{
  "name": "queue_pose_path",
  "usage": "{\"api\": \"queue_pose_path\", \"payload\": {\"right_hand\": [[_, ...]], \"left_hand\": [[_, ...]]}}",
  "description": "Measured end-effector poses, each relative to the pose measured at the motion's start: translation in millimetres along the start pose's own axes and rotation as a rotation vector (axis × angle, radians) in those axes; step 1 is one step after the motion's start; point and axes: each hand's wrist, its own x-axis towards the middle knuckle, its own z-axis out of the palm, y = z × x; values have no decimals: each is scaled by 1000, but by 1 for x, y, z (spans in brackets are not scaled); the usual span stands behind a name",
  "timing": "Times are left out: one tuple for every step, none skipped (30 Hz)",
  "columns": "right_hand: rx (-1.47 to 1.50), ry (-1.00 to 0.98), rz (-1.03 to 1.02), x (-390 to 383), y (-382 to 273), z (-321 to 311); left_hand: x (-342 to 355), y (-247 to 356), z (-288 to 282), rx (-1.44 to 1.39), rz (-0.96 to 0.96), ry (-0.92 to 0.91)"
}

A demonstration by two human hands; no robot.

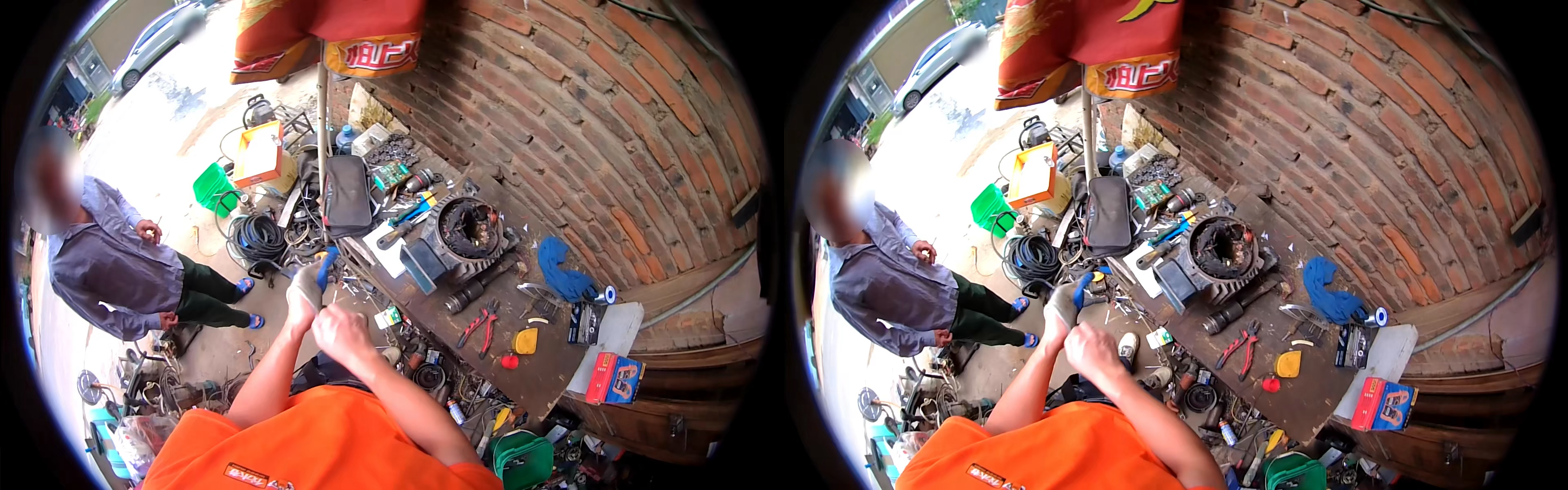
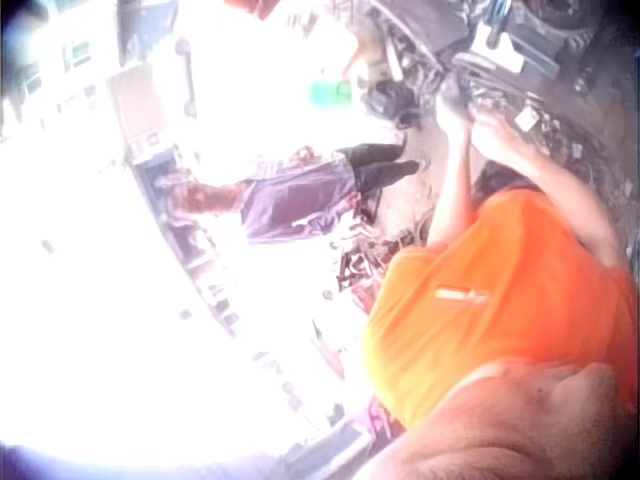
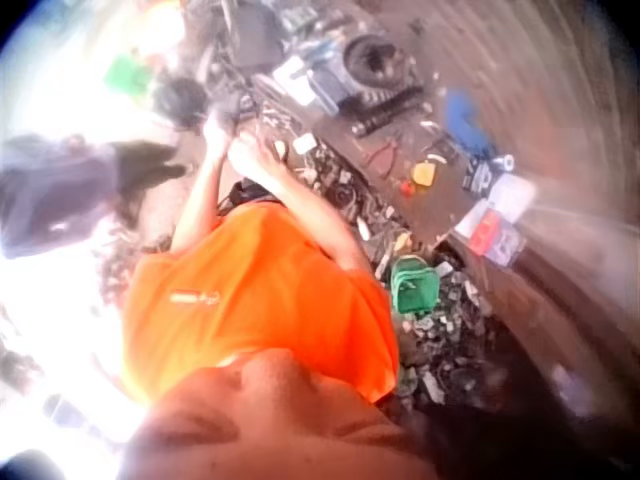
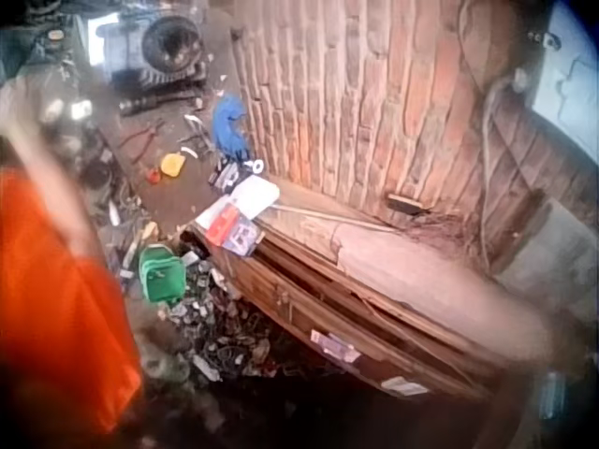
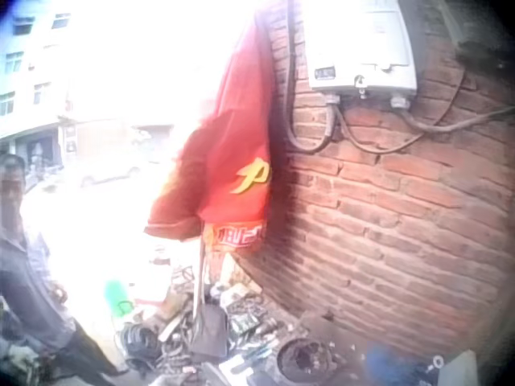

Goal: The person disassembles a motor component on a cluttered workbench, using a hammer to strike a metal shaft and remove parts. They then use pliers to pull out copper windings and debris from the motor casing.

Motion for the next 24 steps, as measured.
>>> {"api": "queue_pose_path", "payload": {"right_hand": [[7,67,-164,-8,-4,8],[31,39,-177,-16,-9,12],[33,66,-223,-17,-19,20],[48,36,-233,-18,-24,21],[63,6,-243,-18,-28,22],[55,1,-220,-18,-28,21],[52,-5,-193,-18,-30,20],[62,-84,-98,-18,-30,21],[6,-127,-94,-17,-22,24],[18,-130,-104,-17,-18,24],[30,-131,-113,-16,-14,23],[37,-124,-135,-16,-18,22],[43,-115,-156,-14,-23,18],[50,-105,-176,-11,-28,13],[56,-110,-199,-9,-32,7],[61,-109,-215,-6,-36,2],[66,-107,-228,-4,-37,-1],[49,-84,-242,-7,-34,8],[75,-92,-232,-12,-35,14],[101,-99,-220,-12,-36,17],[127,-110,-222,-14,-37,20],[153,-119,-198,-15,-36,25],[223,-124,-150,-20,-36,32],[258,-141,-98,-27,-38,35]], "left_hand": [[3,-9,-1,-55,-63,-109],[9,-32,7,-536,-31,-258],[19,-47,7,-1150,-82,-477],[26,-48,7,-1552,-114,-704],[34,-48,8,-1829,-256,-720],[34,-34,4,-1922,-134,-741],[30,-22,-5,-2008,-13,-761],[31,-20,-10,-2043,-78,-625],[31,-14,-11,-2088,-128,-489],[24,-7,-14,-2073,-141,-448],[27,-5,-15,-2081,-122,-413],[29,-10,-18,-2079,-119,-372],[33,-14,-20,-2077,-116,-334],[41,-26,-19,-2056,85,-154],[47,-36,-21,-2109,46,-5],[48,-43,-28,-2098,53,-11],[50,-48,-31,-2087,60,-20],[45,-42,-38,-1915,-11,0],[36,-40,-43,-1865,-124,35],[31,-37,-50,-1818,-229,64],[26,-35,-56,-1813,-280,58],[22,-50,-58,-1841,-230,-73],[18,-64,-60,-1866,-181,-203],[1,-48,-70,-1712,-193,-158]]}}
